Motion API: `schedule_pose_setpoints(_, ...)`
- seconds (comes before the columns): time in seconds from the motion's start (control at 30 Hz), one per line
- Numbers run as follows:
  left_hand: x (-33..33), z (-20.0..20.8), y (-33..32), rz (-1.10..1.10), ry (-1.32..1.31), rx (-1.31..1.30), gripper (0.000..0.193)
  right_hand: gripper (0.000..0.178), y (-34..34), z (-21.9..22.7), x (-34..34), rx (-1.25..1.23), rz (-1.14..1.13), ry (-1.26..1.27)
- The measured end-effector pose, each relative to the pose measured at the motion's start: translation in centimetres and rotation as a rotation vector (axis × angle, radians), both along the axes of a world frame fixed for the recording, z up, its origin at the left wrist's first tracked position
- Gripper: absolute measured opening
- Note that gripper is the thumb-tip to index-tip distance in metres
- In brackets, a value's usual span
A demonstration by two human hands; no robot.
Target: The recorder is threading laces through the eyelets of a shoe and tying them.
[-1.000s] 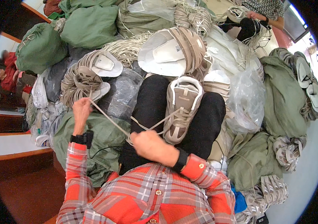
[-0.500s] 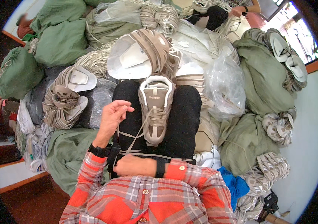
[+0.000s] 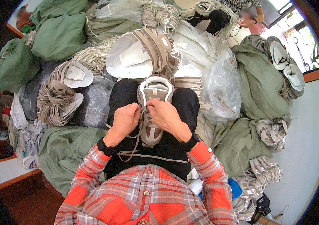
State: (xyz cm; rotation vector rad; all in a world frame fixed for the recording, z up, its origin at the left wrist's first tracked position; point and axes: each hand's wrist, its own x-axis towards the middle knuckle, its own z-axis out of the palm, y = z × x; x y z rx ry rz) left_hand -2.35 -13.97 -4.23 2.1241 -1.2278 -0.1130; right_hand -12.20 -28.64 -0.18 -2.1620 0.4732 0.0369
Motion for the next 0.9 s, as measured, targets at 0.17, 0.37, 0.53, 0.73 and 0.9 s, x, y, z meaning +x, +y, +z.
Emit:
schedule_pose_setpoints(0.17, 0.0, 1.1, -0.7, -0.066, -0.195, 0.036, 0.008, 0.027, 0.0, 1.6, 1.3, 0.165, 0.064, 0.128)
schedule_pose_setpoints(0.37, 1.4, 0.8, -0.1, 0.014, 0.412, 0.065, 0.017, 0.024, -0.9, 1.9, 2.0, 0.41, 0.005, 0.271)
schedule_pose_setpoints(0.53, 1.4, -0.2, -0.6, -0.027, 0.37, 0.046, 0.019, 0.016, -1.3, 1.3, 3.0, 0.323, 0.124, 0.348)
schedule_pose_setpoints(0.73, 2.0, 3.9, 2.1, 0.002, 0.564, 0.374, 0.023, 0.007, -0.7, 0.2, 0.7, -0.572, 0.197, 0.002)
schedule_pose_setpoints(0.9, 3.1, 5.9, 8.0, -0.513, 1.015, -0.635, 0.02, 0.009, -3.1, 2.8, -2.0, -0.131, -0.116, -0.166)
